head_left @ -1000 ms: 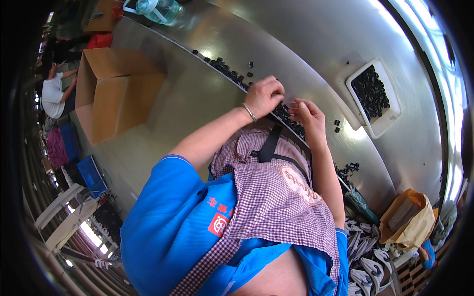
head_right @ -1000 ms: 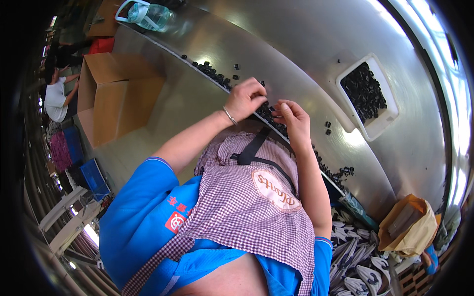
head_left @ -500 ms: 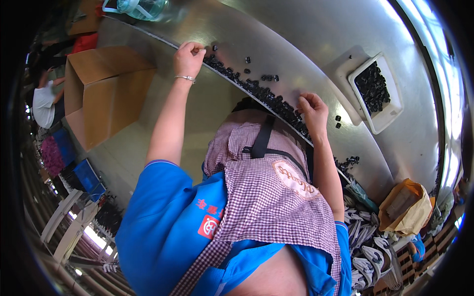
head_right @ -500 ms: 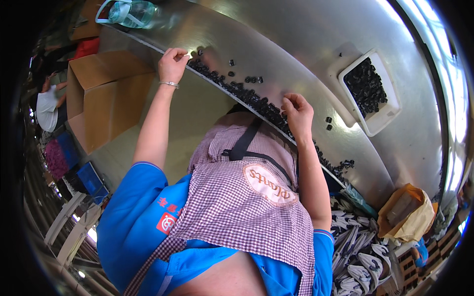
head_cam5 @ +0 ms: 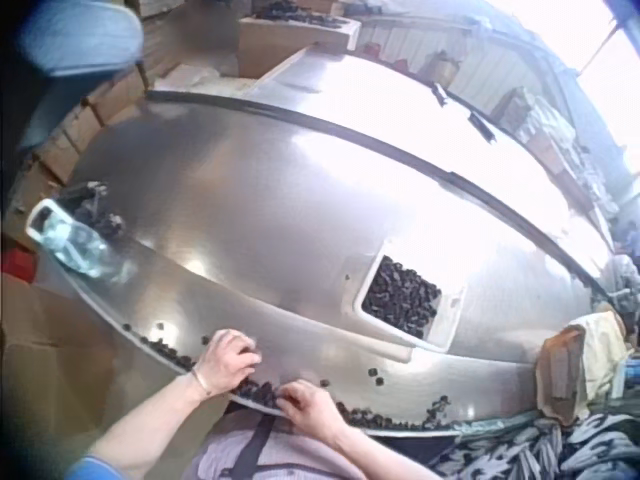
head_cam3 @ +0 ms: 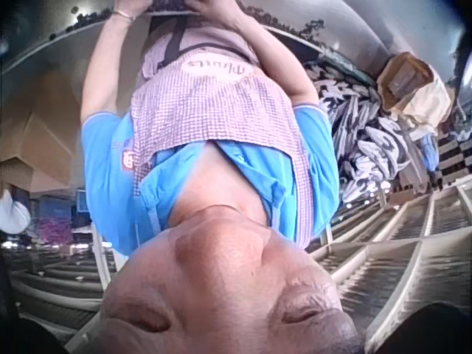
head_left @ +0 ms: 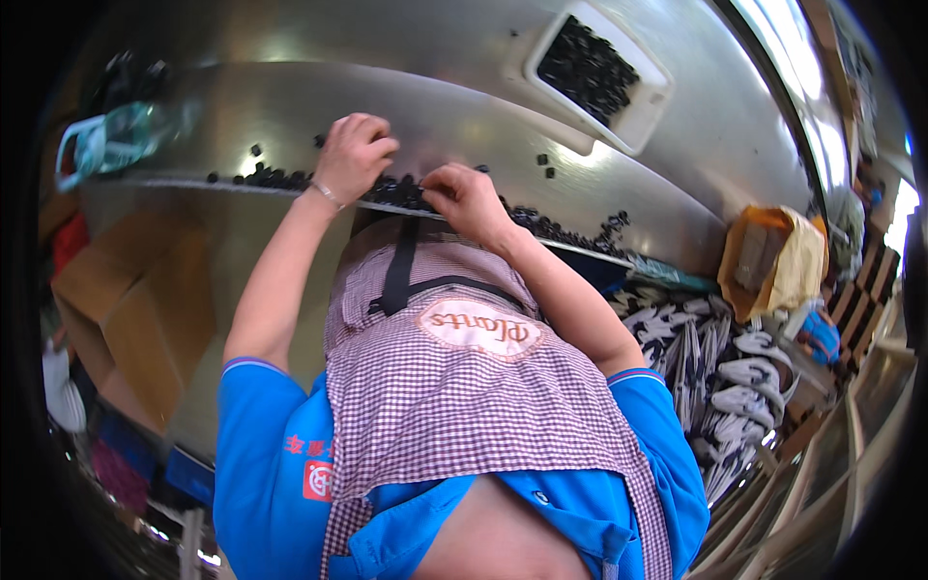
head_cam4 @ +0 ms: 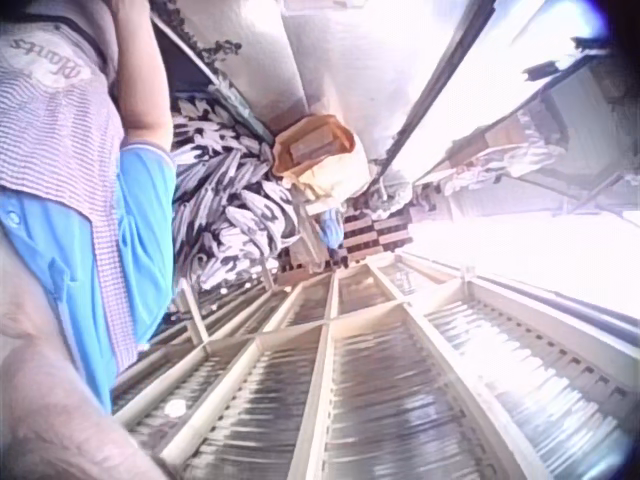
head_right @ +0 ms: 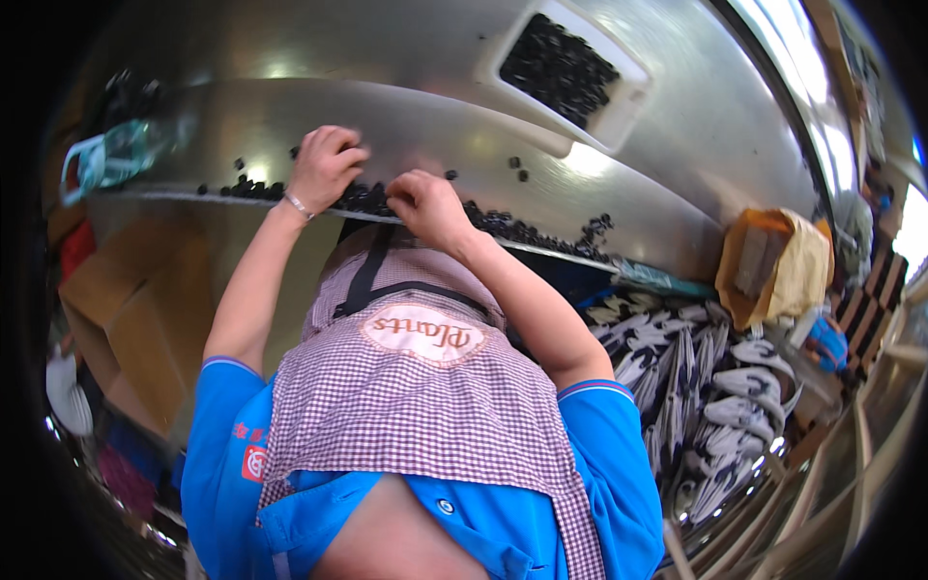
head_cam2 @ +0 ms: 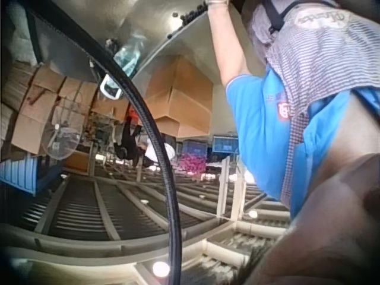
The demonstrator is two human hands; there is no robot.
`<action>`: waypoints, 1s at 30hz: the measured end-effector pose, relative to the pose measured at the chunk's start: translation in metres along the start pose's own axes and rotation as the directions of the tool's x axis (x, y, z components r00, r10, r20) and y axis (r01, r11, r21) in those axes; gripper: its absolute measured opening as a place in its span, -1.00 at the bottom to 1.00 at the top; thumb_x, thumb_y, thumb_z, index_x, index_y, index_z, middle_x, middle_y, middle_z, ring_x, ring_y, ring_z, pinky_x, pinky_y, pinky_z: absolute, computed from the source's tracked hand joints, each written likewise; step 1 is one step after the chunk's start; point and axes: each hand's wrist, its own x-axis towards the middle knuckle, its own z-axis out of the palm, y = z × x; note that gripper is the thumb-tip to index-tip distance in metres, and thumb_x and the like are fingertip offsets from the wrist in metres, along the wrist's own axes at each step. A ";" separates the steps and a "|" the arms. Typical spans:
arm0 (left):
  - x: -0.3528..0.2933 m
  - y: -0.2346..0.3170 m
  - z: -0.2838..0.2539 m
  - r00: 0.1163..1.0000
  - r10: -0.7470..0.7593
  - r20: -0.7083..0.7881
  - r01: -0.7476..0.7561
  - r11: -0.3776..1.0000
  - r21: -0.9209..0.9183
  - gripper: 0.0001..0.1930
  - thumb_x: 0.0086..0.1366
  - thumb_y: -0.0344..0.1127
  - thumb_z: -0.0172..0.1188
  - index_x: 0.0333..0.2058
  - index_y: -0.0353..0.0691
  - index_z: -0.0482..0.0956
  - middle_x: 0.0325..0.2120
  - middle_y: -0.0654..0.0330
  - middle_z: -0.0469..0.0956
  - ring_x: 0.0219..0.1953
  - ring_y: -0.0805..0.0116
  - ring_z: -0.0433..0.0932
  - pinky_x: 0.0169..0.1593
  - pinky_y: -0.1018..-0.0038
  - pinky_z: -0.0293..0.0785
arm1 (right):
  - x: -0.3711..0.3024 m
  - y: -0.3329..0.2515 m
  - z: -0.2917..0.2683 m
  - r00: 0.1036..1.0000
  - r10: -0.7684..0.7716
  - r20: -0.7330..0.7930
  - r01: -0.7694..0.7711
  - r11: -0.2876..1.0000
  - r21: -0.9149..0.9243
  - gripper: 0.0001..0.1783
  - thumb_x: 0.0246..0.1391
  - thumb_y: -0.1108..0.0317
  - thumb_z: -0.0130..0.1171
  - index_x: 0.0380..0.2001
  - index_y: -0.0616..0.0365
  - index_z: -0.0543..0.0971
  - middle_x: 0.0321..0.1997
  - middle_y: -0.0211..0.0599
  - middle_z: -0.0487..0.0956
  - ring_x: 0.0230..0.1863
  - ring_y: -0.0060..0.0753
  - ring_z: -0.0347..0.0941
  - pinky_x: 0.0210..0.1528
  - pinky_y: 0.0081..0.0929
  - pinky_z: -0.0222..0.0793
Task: The person moves a cardboard box, then works at a metal table sorting small black plastic parts. They pick up and inspect two cylindrical black components, walk around the room, and return to the table to continue sorting the small parts into a white tray.
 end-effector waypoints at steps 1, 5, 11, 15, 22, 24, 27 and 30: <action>-0.003 -0.007 -0.001 1.000 0.016 -0.017 -0.016 1.000 0.010 -0.79 -0.07 -0.36 0.37 -0.39 -0.08 0.58 -0.27 0.29 0.49 -0.07 0.22 0.45 0.02 0.25 0.35 | -0.012 0.003 -0.009 0.999 0.034 0.003 -0.035 0.999 0.011 -0.87 0.01 0.44 0.25 -0.34 0.25 0.62 -0.30 -0.08 0.61 -0.26 -0.15 0.57 -0.16 -0.36 0.48; -0.026 -0.028 -0.027 0.998 -0.055 0.005 0.055 0.996 0.064 -0.83 -0.04 -0.40 0.34 -0.42 -0.15 0.57 -0.31 0.22 0.50 -0.15 0.14 0.46 -0.08 0.23 0.37 | -0.060 0.047 -0.058 0.939 0.151 -0.309 -0.147 0.988 0.038 -0.88 0.03 0.48 0.25 -0.32 0.25 0.64 -0.34 -0.19 0.64 -0.33 -0.40 0.57 -0.23 -0.47 0.50; 0.008 0.015 -0.021 0.988 -0.114 -0.103 0.117 0.993 0.023 -0.88 0.03 -0.45 0.32 -0.42 -0.19 0.56 -0.39 0.18 0.51 -0.22 0.14 0.48 -0.14 0.29 0.41 | -0.084 0.092 -0.108 0.760 0.353 -0.545 -0.365 0.926 0.091 -0.89 -0.04 0.47 0.27 -0.38 0.23 0.65 -0.45 -0.19 0.64 -0.42 -0.39 0.59 -0.28 -0.46 0.51; 0.032 0.068 0.017 0.999 -0.049 0.008 0.050 0.984 -0.171 -0.89 0.07 -0.47 0.31 -0.42 -0.24 0.55 -0.40 0.13 0.51 -0.29 0.13 0.51 -0.19 0.31 0.44 | -0.118 0.092 -0.101 0.834 0.278 -0.477 -0.345 0.937 -0.058 -0.90 -0.08 0.46 0.29 -0.43 0.22 0.61 -0.41 -0.15 0.62 -0.36 -0.19 0.59 -0.25 -0.35 0.50; 0.048 0.103 0.057 0.988 -0.126 0.088 0.149 0.930 -0.337 -0.92 0.10 -0.47 0.27 -0.41 -0.23 0.56 -0.41 0.13 0.52 -0.33 0.10 0.55 -0.25 0.30 0.48 | -0.202 0.187 -0.176 0.445 0.345 -0.827 -0.632 0.775 -0.017 -0.86 -0.06 0.46 0.25 -0.35 0.17 0.63 -0.37 -0.15 0.61 -0.33 -0.14 0.58 -0.20 -0.30 0.49; 0.064 0.117 0.062 0.994 -0.081 0.069 0.101 0.930 -0.352 -0.93 0.11 -0.47 0.26 -0.39 -0.22 0.56 -0.41 0.12 0.52 -0.35 0.10 0.56 -0.27 0.31 0.49 | -0.205 0.188 -0.182 0.556 0.336 -0.760 -0.587 0.807 -0.072 -0.84 -0.04 0.46 0.24 -0.31 0.12 0.63 -0.33 -0.19 0.60 -0.28 -0.12 0.57 -0.18 -0.27 0.48; 0.091 0.140 0.077 0.998 -0.001 0.068 0.022 0.952 -0.305 -0.85 0.12 -0.46 0.24 -0.29 -0.16 0.60 -0.33 0.16 0.55 -0.27 0.11 0.58 -0.21 0.31 0.54 | -0.206 0.195 -0.187 0.699 0.228 -0.678 -0.507 0.827 -0.244 -0.88 -0.02 0.42 0.24 -0.33 0.09 0.61 -0.32 -0.18 0.56 -0.26 -0.03 0.54 -0.20 -0.21 0.47; 0.118 0.157 0.101 0.984 0.167 0.061 -0.149 0.962 -0.230 -0.75 0.09 -0.49 0.24 -0.21 -0.17 0.59 -0.29 0.14 0.52 -0.22 0.12 0.56 -0.18 0.32 0.55 | -0.198 0.188 -0.187 0.802 0.142 -0.580 -0.419 0.826 -0.377 -0.90 -0.01 0.39 0.21 -0.36 0.08 0.59 -0.33 -0.17 0.52 -0.25 0.01 0.51 -0.21 -0.18 0.47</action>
